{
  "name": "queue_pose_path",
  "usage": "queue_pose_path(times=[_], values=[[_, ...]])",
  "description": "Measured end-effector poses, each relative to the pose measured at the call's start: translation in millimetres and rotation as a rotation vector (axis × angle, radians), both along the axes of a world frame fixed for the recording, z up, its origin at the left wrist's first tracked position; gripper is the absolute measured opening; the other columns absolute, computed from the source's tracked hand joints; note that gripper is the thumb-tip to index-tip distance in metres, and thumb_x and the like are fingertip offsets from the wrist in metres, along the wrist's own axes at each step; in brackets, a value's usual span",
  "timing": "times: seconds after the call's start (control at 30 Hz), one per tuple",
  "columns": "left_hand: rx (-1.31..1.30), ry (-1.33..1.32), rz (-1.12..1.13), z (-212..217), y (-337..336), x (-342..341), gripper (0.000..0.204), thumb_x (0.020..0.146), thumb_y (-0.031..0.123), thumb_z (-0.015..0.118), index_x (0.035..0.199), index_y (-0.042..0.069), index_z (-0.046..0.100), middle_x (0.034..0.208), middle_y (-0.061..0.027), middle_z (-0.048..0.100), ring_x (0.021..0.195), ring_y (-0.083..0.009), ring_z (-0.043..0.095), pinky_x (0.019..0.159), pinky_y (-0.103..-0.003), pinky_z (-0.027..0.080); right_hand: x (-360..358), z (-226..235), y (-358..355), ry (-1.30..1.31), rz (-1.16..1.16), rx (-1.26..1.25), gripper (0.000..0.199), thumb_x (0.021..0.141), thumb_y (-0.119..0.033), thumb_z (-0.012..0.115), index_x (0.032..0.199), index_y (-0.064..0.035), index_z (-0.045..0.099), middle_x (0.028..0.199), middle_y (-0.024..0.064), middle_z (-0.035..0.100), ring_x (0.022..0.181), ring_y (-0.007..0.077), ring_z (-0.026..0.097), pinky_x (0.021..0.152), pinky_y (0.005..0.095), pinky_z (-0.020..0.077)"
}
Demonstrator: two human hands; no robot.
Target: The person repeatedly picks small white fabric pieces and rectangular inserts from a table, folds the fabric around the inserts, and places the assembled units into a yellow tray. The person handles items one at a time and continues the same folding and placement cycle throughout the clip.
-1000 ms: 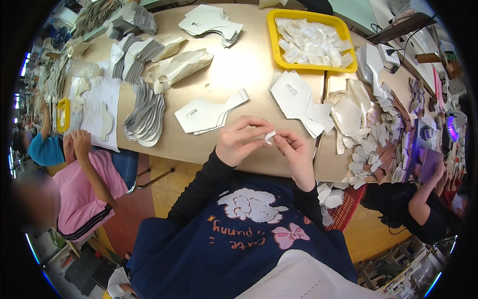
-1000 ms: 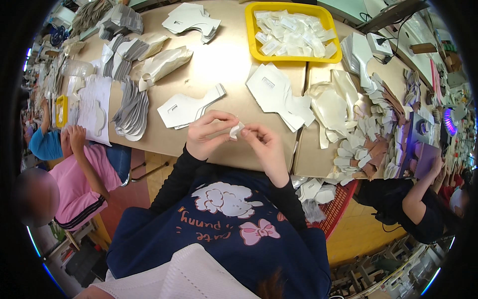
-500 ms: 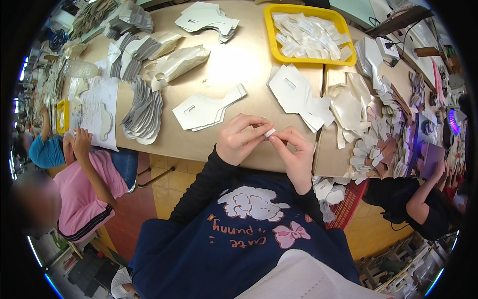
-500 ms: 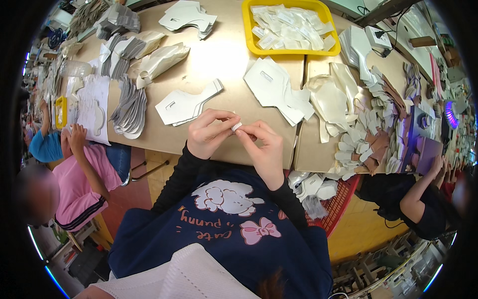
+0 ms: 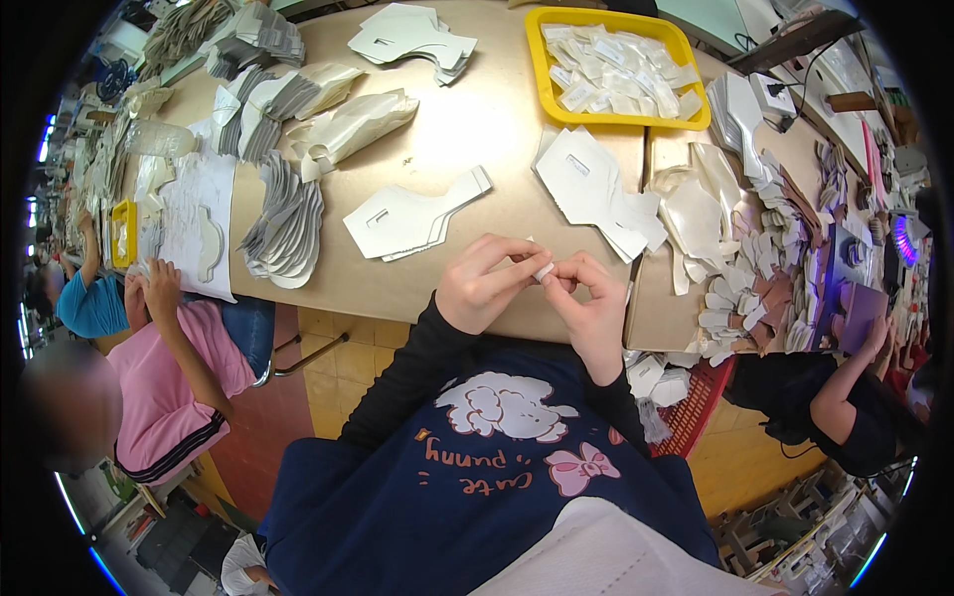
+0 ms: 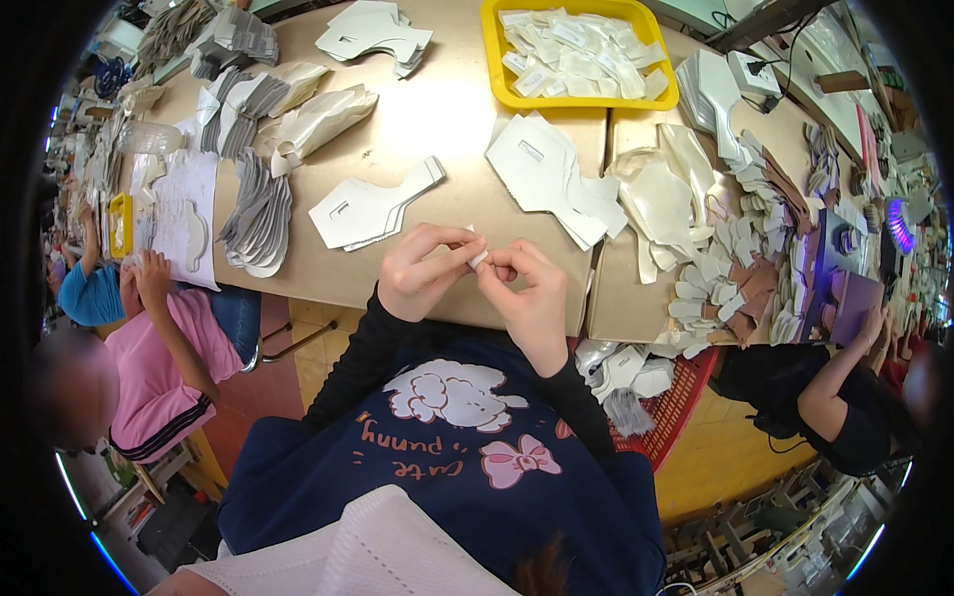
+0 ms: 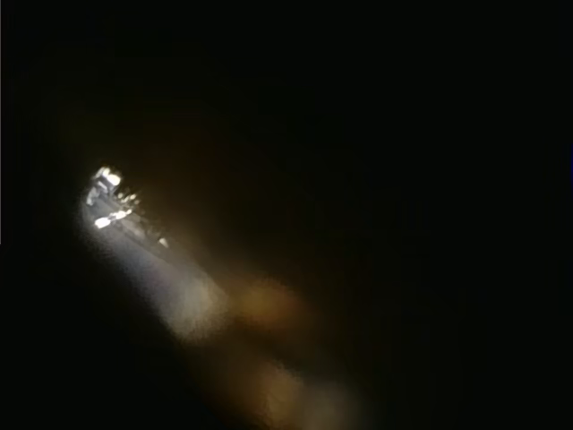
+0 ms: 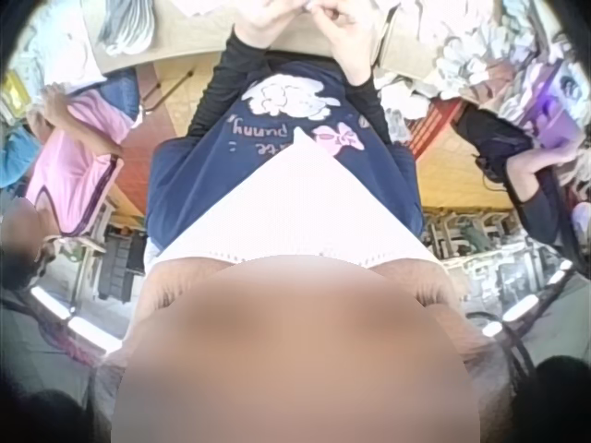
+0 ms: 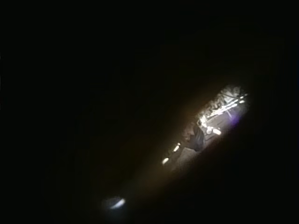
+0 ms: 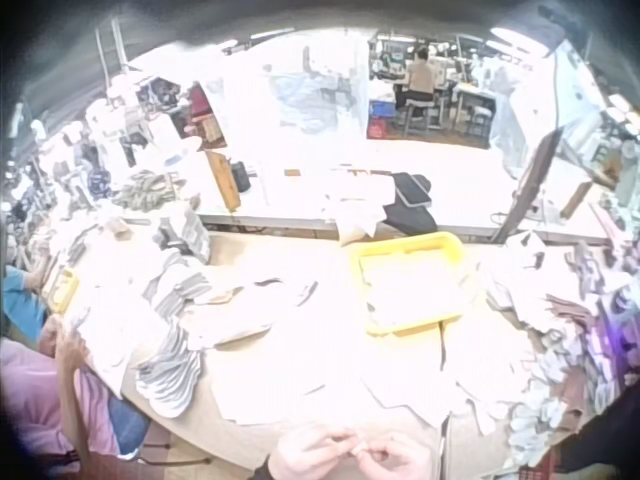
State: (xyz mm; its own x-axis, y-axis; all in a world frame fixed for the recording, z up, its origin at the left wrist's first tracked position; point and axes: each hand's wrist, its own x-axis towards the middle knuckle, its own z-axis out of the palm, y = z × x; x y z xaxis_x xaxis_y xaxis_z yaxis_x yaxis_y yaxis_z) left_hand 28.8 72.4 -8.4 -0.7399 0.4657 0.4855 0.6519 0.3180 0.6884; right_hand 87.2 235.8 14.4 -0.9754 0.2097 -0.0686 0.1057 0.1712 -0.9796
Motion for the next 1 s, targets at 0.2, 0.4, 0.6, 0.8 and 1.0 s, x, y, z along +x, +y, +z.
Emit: queue_pose_path(times=[0.2,0.4,0.6,0.8,1.0], values=[[0.093,-0.266,-0.143,2.0,-3.7,3.1,0.037,0.078,-0.002,0.076,0.114,0.004,0.071,0.115,-0.0102,0.068,0.1,-0.0252,0.069,0.083,-0.034,0.057,-3.2,-5.5,2.2,-0.033,0.012,-0.086,0.005,0.083,0.001,0.069,0.086,0.0051,0.068,0.073,0.0039,0.056,0.067,0.0099,0.049,0.063,0.0246,0.041],[0.595,-1.009,-0.06,7.3,1.0,14.4,0.057,0.085,-0.01,0.07,0.135,-0.002,0.045,0.12,-0.0143,0.057,0.109,-0.0208,0.065,0.095,-0.034,0.056,-2.9,-4.6,-1.7,0.047,-0.023,0.074,0.005,0.082,0.001,0.07,0.086,0.0026,0.07,0.075,0.0054,0.06,0.068,0.0127,0.054,0.062,0.0265,0.0436],[0.499,-1.0,-0.009,8.5,0.7,12.3,0.054,0.086,-0.012,0.065,0.134,0.0,0.043,0.109,-0.0122,0.058,0.102,-0.0174,0.066,0.092,-0.03,0.056,-4.2,-5.0,-6.3,0.07,-0.027,0.177,0.005,0.079,0.0,0.071,0.083,0.001,0.069,0.076,0.0063,0.061,0.067,0.0165,0.056,0.061,0.0291,0.045],[0.568,-1.053,0.148,7.4,4.1,15.5,0.047,0.087,-0.009,0.066,0.128,0.002,0.044,0.099,-0.0098,0.062,0.09,-0.0131,0.067,0.081,-0.023,0.053,-2.1,-7.2,-6.0,0.04,-0.06,0.118,0.006,0.078,0.002,0.069,0.082,0.0019,0.066,0.076,0.0062,0.058,0.068,0.0151,0.053,0.063,0.0282,0.0443],[0.571,-0.981,0.167,0.8,6.4,17.2,0.041,0.088,-0.004,0.068,0.123,0.003,0.047,0.096,-0.0083,0.064,0.089,-0.0122,0.066,0.081,-0.024,0.053,-4.2,-4.8,-5.3,0.066,-0.072,0.04,0.011,0.081,-0.002,0.072,0.084,0.0031,0.063,0.076,0.0057,0.055,0.07,0.0139,0.052,0.066,0.0275,0.0437]])
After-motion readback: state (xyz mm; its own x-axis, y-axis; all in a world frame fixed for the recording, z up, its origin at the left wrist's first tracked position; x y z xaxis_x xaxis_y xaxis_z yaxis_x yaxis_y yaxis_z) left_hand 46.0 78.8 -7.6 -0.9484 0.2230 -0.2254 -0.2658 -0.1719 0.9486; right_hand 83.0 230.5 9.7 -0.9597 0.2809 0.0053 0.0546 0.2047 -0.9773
